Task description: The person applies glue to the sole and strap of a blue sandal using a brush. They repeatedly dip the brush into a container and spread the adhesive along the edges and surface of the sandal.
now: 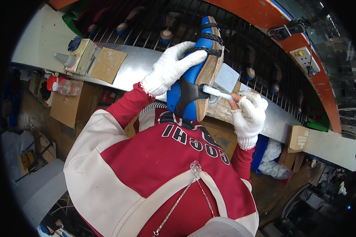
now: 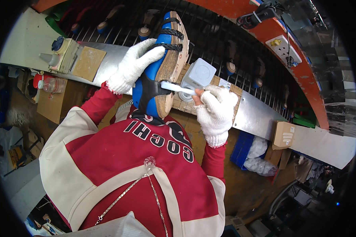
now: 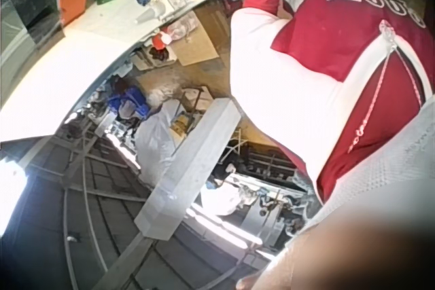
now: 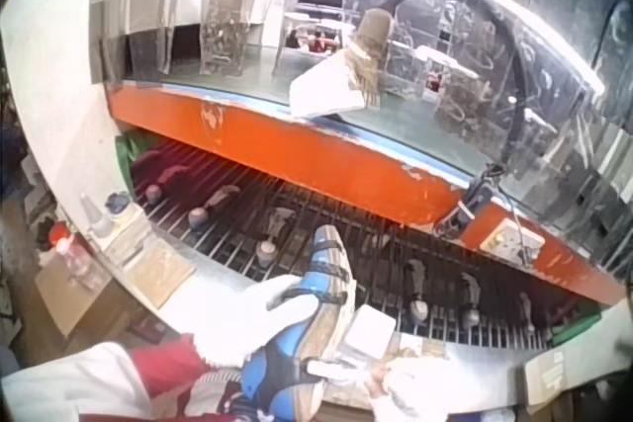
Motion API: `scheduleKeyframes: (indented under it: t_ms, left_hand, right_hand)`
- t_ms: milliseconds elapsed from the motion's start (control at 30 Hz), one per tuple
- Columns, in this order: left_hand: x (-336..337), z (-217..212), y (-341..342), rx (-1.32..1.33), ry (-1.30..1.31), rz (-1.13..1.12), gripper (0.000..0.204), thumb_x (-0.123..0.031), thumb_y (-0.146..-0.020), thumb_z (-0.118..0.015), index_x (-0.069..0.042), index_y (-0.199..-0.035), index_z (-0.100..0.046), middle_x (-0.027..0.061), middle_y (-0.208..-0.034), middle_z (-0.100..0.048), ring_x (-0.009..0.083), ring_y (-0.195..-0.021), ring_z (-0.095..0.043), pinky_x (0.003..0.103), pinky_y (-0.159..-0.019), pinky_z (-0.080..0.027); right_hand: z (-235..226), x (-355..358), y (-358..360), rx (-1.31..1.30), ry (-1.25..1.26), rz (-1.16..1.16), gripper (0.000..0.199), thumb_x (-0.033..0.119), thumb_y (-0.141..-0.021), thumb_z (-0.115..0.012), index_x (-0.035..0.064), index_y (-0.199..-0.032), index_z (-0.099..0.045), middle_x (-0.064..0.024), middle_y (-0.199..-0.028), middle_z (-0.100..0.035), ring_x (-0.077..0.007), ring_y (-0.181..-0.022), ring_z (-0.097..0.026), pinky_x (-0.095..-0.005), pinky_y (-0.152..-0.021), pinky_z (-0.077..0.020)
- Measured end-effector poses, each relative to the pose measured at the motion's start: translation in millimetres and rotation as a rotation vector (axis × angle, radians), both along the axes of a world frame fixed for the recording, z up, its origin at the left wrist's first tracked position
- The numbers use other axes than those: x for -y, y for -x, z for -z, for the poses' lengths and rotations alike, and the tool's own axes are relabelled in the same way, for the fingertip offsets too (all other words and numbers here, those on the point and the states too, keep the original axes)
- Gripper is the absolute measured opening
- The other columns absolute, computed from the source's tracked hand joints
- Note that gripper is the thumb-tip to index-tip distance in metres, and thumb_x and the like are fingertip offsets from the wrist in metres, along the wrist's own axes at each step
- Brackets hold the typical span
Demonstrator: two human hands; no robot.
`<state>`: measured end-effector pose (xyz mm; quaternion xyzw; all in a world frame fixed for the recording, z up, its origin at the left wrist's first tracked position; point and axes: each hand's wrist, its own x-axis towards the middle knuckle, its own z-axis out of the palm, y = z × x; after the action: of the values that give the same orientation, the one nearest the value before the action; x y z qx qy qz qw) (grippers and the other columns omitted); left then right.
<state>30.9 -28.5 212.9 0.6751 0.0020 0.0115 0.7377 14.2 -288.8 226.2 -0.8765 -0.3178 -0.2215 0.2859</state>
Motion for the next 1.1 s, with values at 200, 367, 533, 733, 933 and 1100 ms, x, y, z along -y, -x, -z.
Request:
scheduleKeyframes:
  t_ms: [200, 367, 533, 733, 933, 1100]
  left_hand:
    - [-1, -7, -1, -0.001, 0.000, -0.047, 0.060, -0.044, -0.092, -0.070, 0.002, -0.128, -0.060, 0.0122, -0.115, -0.067, 0.0160, -0.105, -0.064, 0.030, -0.092, -0.051]
    - [4, -9, -2, -0.004, 0.006, -0.045, 0.060, -0.045, -0.091, -0.070, 0.002, -0.128, -0.060, 0.0118, -0.115, -0.067, 0.0157, -0.104, -0.064, 0.029, -0.092, -0.051]
    - [11, -11, -3, -0.012, 0.010, -0.012, 0.061, -0.045, -0.092, -0.069, 0.002, -0.129, -0.060, 0.0126, -0.116, -0.067, 0.0163, -0.104, -0.064, 0.029, -0.094, -0.050]
    - [17, -6, -1, -0.103, 0.098, -0.005, 0.064, -0.045, -0.092, -0.068, 0.002, -0.133, -0.057, 0.0131, -0.122, -0.065, 0.0170, -0.110, -0.062, 0.029, -0.098, -0.049]
    - [23, 13, -5, -0.170, 0.275, 0.132, 0.073, -0.042, -0.091, -0.070, 0.007, -0.141, -0.047, 0.0162, -0.132, -0.059, 0.0208, -0.121, -0.057, 0.031, -0.104, -0.044]
    - [38, 24, -5, -0.188, 0.350, 0.046, 0.076, -0.041, -0.090, -0.071, 0.008, -0.142, -0.044, 0.0171, -0.132, -0.059, 0.0207, -0.121, -0.056, 0.032, -0.105, -0.044]
  right_hand:
    - [4, 5, 2, 0.011, -0.007, -0.028, 0.023, 0.009, -0.068, -0.085, 0.0084, -0.087, -0.074, -0.0054, -0.091, -0.069, -0.0227, -0.087, -0.060, -0.0343, -0.080, -0.0392]
    - [1, 4, -4, -0.025, -0.077, -0.006, 0.024, 0.009, -0.068, -0.086, 0.0072, -0.089, -0.075, -0.0067, -0.092, -0.068, -0.0237, -0.089, -0.060, -0.0350, -0.082, -0.0404]
    - [-6, 10, -10, -0.030, -0.042, -0.020, 0.023, 0.009, -0.069, -0.085, 0.0065, -0.090, -0.076, -0.0063, -0.093, -0.068, -0.0233, -0.089, -0.059, -0.0347, -0.083, -0.0406]
    - [-2, 31, -14, -0.184, -0.085, -0.140, 0.024, 0.011, -0.069, -0.084, 0.0080, -0.092, -0.077, -0.0060, -0.095, -0.068, -0.0224, -0.092, -0.060, -0.0341, -0.081, -0.0444]
    - [18, 30, -20, -0.339, -0.295, 0.125, 0.016, 0.011, -0.078, -0.080, 0.0052, -0.092, -0.076, -0.0073, -0.095, -0.066, -0.0219, -0.090, -0.060, -0.0332, -0.079, -0.0474]
    - [19, 48, -20, -0.571, -0.498, -0.077, 0.018, 0.009, -0.081, -0.078, 0.0001, -0.096, -0.074, -0.0079, -0.092, -0.063, -0.0176, -0.084, -0.060, -0.0317, -0.074, -0.0484]
